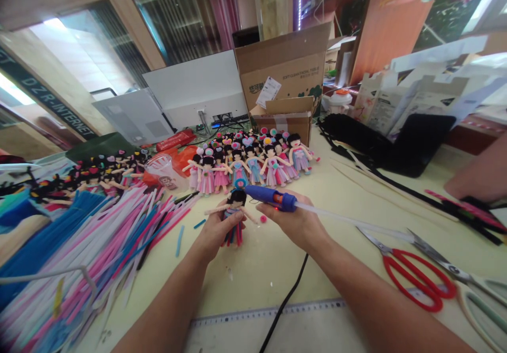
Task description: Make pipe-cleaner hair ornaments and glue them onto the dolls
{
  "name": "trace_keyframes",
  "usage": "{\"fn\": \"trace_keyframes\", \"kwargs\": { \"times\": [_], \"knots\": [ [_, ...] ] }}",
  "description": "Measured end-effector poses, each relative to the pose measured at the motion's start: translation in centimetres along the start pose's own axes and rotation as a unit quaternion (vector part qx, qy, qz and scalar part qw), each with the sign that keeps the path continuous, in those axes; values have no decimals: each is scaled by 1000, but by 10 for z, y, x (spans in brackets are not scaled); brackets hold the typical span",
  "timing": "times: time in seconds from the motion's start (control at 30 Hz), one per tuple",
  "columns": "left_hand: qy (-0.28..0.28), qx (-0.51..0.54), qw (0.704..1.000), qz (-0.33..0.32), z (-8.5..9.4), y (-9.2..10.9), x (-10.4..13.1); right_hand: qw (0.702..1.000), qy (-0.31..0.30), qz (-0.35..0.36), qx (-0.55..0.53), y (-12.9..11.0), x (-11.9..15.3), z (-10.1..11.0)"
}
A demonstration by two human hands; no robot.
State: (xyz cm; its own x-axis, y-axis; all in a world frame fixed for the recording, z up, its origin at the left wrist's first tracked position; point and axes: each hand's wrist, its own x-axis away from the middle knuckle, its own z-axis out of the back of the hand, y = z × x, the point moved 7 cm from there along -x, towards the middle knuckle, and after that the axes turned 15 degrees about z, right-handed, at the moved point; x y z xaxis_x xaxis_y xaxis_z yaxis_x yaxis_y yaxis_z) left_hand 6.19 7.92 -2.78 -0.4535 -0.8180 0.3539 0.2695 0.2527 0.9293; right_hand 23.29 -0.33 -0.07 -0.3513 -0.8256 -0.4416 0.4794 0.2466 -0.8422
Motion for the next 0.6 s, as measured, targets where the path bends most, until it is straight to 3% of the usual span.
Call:
{"fn": "trace_keyframes", "kwargs": {
  "times": [0.6],
  "knots": [
    [-2,-9,1000,1,-1,-3,-1,999,-17,38,2,-9,0,2]
  ]
}}
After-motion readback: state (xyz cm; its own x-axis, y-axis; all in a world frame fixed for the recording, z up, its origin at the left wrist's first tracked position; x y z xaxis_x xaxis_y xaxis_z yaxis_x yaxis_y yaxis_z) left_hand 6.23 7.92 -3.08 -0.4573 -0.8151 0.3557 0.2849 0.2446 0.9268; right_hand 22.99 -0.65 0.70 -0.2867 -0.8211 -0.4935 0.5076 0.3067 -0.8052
